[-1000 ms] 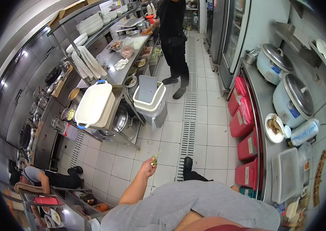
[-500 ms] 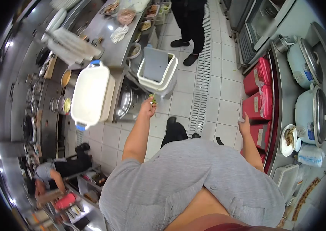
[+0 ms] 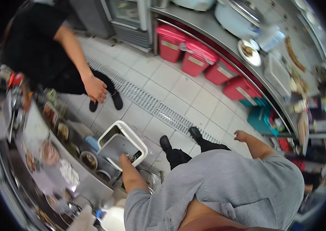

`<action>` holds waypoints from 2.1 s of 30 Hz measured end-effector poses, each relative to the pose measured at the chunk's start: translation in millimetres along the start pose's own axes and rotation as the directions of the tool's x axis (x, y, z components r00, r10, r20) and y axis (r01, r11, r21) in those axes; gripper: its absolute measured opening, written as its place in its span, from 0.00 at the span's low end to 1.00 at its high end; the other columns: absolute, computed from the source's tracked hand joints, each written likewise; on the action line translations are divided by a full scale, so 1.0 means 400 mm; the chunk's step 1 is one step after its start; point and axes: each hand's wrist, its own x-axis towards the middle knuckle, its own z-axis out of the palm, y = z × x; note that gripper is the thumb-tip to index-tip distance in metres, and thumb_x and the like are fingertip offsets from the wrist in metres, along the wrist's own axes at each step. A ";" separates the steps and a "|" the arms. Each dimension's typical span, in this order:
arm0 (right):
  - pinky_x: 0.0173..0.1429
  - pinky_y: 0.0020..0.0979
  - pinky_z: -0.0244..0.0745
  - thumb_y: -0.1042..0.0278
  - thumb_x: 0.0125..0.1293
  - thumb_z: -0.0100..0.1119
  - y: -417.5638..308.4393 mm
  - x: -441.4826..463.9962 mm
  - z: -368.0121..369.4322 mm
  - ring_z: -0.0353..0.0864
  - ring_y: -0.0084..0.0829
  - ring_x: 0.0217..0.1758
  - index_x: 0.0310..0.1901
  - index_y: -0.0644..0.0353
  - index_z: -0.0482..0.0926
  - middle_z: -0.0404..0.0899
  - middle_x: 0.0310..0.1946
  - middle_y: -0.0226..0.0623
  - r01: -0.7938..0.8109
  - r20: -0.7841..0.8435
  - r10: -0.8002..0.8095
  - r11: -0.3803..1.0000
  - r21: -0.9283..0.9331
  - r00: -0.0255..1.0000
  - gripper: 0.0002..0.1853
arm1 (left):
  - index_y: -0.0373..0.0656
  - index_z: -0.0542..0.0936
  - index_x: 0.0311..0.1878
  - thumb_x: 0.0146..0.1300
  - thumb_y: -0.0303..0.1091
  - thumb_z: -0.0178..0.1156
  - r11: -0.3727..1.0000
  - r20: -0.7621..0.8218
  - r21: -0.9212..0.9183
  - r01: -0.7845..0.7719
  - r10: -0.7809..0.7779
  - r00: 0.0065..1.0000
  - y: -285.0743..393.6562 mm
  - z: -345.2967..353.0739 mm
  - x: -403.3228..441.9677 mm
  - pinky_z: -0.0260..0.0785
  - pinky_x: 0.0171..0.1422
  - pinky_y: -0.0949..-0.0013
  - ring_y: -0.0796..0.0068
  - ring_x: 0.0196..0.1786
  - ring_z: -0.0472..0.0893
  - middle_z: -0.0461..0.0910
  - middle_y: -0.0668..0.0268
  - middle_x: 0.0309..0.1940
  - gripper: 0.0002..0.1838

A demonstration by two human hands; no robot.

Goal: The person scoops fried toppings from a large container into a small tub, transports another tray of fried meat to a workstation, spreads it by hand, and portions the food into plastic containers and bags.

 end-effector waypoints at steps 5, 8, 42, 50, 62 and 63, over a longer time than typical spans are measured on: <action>0.58 0.38 0.80 0.61 0.57 0.72 0.018 -0.144 0.101 0.85 0.42 0.52 0.60 0.63 0.80 0.85 0.47 0.47 -0.086 -0.135 0.124 0.962 0.258 0.983 0.29 | 0.32 0.84 0.44 0.63 0.41 0.63 0.921 0.067 0.251 -0.299 0.292 0.954 -0.033 0.008 0.070 0.76 0.42 0.48 0.49 0.42 0.84 0.84 0.47 0.37 0.18; 0.59 0.39 0.79 0.61 0.52 0.75 0.022 -0.146 0.166 0.85 0.42 0.52 0.60 0.63 0.80 0.85 0.48 0.47 -0.159 -0.033 0.183 0.917 0.366 0.983 0.33 | 0.31 0.85 0.39 0.60 0.41 0.67 0.657 0.067 0.572 -0.491 0.559 0.826 -0.074 -0.026 -0.050 0.74 0.48 0.41 0.40 0.46 0.85 0.85 0.40 0.40 0.18; 0.76 0.57 0.58 0.43 0.74 0.52 0.547 -0.406 0.024 0.63 0.39 0.78 0.68 0.60 0.72 0.67 0.74 0.44 0.075 0.087 0.404 -0.367 0.927 0.911 0.31 | 0.46 0.80 0.64 0.68 0.58 0.60 0.657 0.064 -0.622 -0.427 -0.501 -0.863 -0.680 0.680 -2.326 0.49 0.81 0.47 0.54 0.77 0.64 0.77 0.65 0.65 0.31; 0.76 0.47 0.61 0.48 0.77 0.52 0.602 -0.379 -0.186 0.63 0.34 0.77 0.68 0.59 0.72 0.69 0.71 0.40 0.390 -0.633 0.173 -0.893 0.222 0.755 0.28 | 0.54 0.83 0.59 0.69 0.43 0.56 0.307 -0.355 -0.920 0.245 -0.382 -0.854 -0.872 1.045 -2.210 0.55 0.77 0.49 0.56 0.71 0.72 0.79 0.60 0.63 0.18; 0.26 0.31 0.63 0.51 0.75 0.59 1.009 -0.303 -0.459 0.66 0.23 0.20 0.29 0.58 0.82 0.76 0.24 0.26 0.689 -0.331 0.708 -0.298 0.660 0.624 0.21 | 0.38 0.85 0.45 0.73 0.55 0.57 -0.145 0.838 -0.133 -0.980 -0.545 -0.033 -0.761 1.699 -2.039 0.65 0.27 0.69 0.78 0.21 0.70 0.78 0.70 0.23 0.25; 0.26 0.31 0.63 0.51 0.75 0.59 1.021 -0.297 -0.491 0.66 0.23 0.20 0.29 0.58 0.82 0.76 0.24 0.26 0.683 -0.323 0.705 -0.309 0.661 0.632 0.21 | 0.39 0.85 0.43 0.76 0.56 0.53 -0.099 0.854 -0.031 -0.995 -0.519 0.025 -0.769 1.724 -2.071 0.55 0.19 0.73 0.83 0.15 0.62 0.71 0.76 0.17 0.27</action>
